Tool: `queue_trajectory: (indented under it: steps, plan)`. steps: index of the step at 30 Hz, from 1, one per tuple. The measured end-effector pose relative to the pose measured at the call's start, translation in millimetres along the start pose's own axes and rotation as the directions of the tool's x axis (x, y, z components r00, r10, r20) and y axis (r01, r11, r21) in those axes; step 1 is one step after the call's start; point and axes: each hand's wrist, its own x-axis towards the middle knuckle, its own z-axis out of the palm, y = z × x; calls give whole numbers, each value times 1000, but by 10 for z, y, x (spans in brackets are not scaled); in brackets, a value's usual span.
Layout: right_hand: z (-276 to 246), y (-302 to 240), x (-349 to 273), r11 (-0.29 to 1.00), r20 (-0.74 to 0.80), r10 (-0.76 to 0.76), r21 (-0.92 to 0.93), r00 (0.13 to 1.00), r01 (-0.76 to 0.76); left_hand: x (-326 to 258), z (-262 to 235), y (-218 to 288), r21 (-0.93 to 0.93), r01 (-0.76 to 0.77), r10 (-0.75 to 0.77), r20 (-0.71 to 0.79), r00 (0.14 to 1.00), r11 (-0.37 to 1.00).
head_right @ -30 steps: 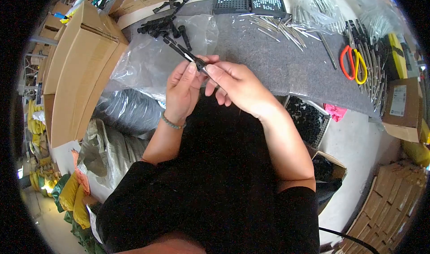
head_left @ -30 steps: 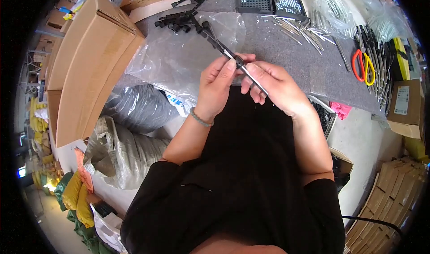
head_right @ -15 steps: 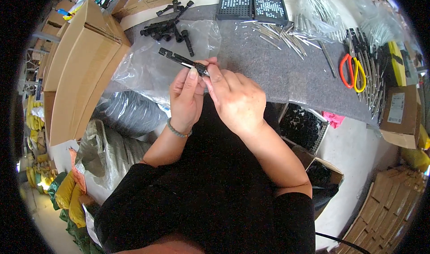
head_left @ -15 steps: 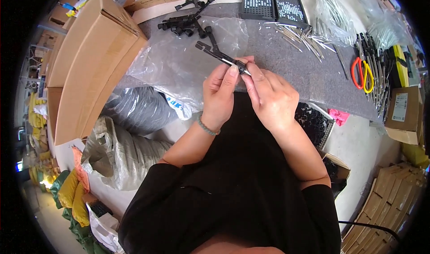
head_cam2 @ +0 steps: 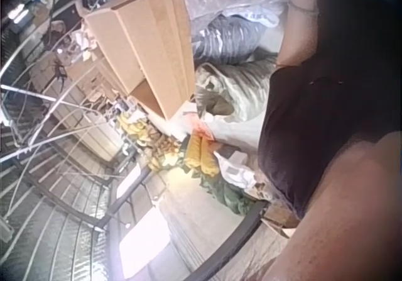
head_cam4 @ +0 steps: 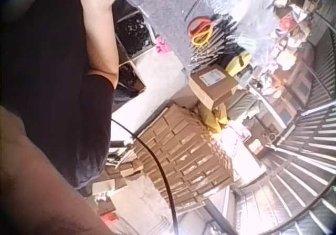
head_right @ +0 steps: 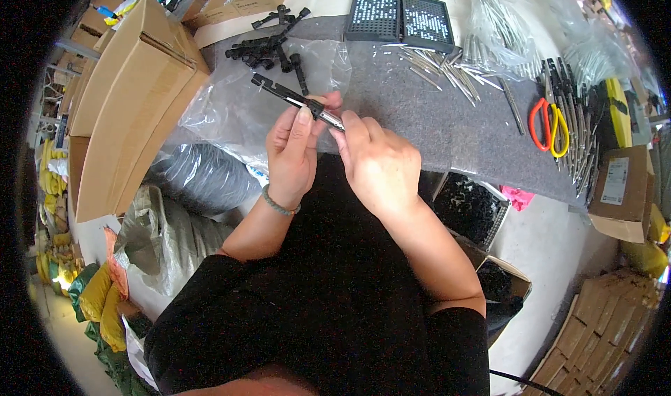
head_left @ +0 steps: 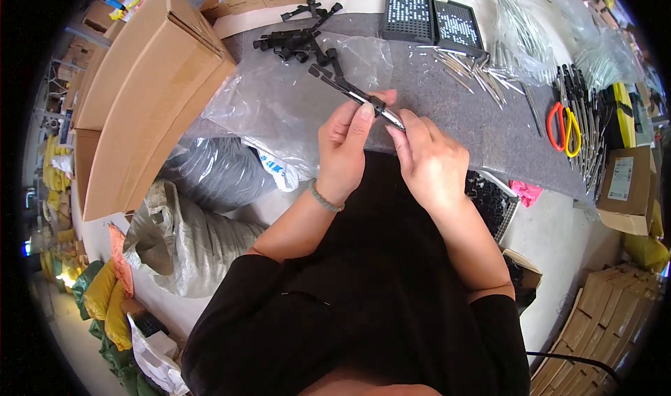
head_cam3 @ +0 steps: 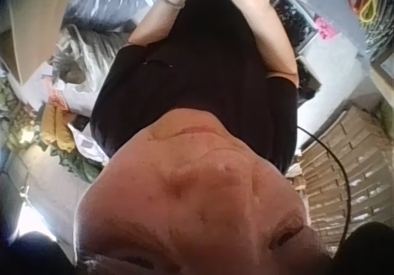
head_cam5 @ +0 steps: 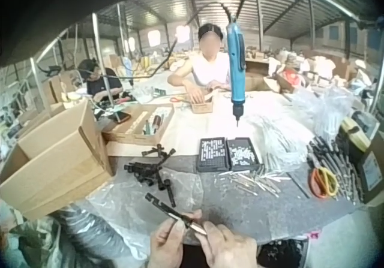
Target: The recorder is assembling small metal pins or components into a longer metal rod and using an electric screwdriver to secure them.
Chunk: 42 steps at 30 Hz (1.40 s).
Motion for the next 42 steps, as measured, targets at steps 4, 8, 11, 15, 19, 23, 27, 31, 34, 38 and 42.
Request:
queue_trajectory:
  steps: [4, 8, 11, 15, 19, 23, 27, 31, 34, 38, 42]
  plan:
    - [-19, 1, 31, 999, -17, -7, 52, 1000, 8, 11, -1, 5, 19, -10, 9, 44, 999, 1000]
    - [-31, 1, 53, 998, 3, 1, 65, 1000, -1, 11, 41, 24, 75, 14, -20, 74, 997, 997]
    - [-56, 28, 51, 998, 12, 17, 55, 1000, -18, 24, 89, -39, -49, -18, 21, 50, 999, 999]
    - [73, 110, -4, 978, 25, 87, 186, 996, -90, 67, 23, -32, 102, 121, -133, 117, 984, 987]
    - [-138, 593, -41, 978, 17, 208, 0, 978, -208, 124, -50, 188, 353, 107, -170, 151, 974, 929]
    - [-499, 1849, -49, 885, -204, 312, -293, 928, -362, 202, -511, 643, 610, -78, -147, 310, 940, 789]
    - [-1061, 3082, 118, 500, -181, 608, -668, 773, -550, 273, -839, 722, 822, -341, -251, 487, 837, 456]
    - [-1275, 3635, 86, 409, -149, 716, -703, 682, -583, 353, -1069, 651, 853, -516, -315, 512, 799, 77]
    - [-1119, 3469, -9, 492, -122, 662, -673, 739, -552, 485, -1063, 515, 797, -602, -339, 576, 744, 34]
    - [-888, 3195, -259, 450, -166, 382, -826, 909, -340, 541, -987, 178, 809, -586, -371, 534, 760, -36]
    - [-673, 2671, 122, 596, -156, 158, -772, 975, -220, 585, -863, 31, 848, -527, -314, 488, 815, -51]
